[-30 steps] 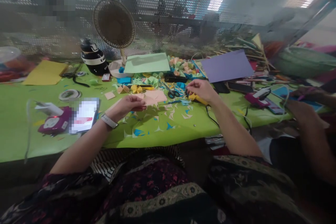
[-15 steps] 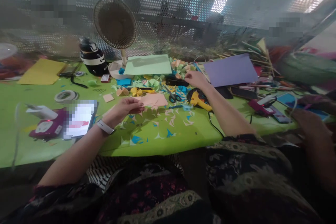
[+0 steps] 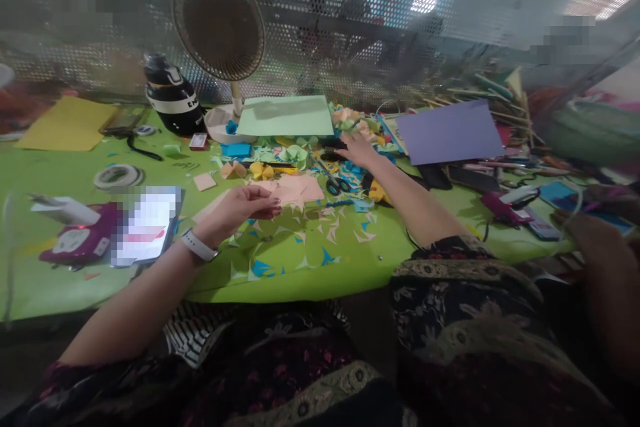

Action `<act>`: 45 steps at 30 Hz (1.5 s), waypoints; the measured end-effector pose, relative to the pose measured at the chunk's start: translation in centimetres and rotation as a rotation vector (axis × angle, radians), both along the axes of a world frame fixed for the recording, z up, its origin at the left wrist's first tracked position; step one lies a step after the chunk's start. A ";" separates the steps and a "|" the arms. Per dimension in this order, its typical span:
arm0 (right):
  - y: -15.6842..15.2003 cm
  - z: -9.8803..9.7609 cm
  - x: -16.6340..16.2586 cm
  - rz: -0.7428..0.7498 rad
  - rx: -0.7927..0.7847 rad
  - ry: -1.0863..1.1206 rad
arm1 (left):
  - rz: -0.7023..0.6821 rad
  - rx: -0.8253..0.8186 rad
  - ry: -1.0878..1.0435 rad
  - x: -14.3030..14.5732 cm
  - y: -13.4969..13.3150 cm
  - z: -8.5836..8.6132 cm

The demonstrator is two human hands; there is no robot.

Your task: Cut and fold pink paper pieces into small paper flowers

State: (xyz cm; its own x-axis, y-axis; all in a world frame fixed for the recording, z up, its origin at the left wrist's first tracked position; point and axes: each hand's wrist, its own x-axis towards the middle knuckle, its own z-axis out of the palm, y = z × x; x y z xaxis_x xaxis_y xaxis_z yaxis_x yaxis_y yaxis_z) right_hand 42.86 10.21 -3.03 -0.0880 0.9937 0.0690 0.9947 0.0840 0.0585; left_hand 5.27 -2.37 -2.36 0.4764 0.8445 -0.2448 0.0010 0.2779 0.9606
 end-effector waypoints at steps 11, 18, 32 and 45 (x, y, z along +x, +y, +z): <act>-2.9 1.2 -0.4 0.066 -0.019 0.000 | 0.004 0.013 -0.007 0.0 0.4 -0.4; -5.6 5.8 -1.4 0.071 0.085 0.181 | 0.005 0.020 -0.007 -0.1 0.4 -0.6; -20.6 5.1 -9.0 0.499 -0.201 0.173 | 0.044 -0.005 0.029 0.3 0.3 0.0; -20.1 3.7 -9.5 0.520 -0.197 0.137 | -0.117 -0.182 0.091 2.0 -3.2 -0.5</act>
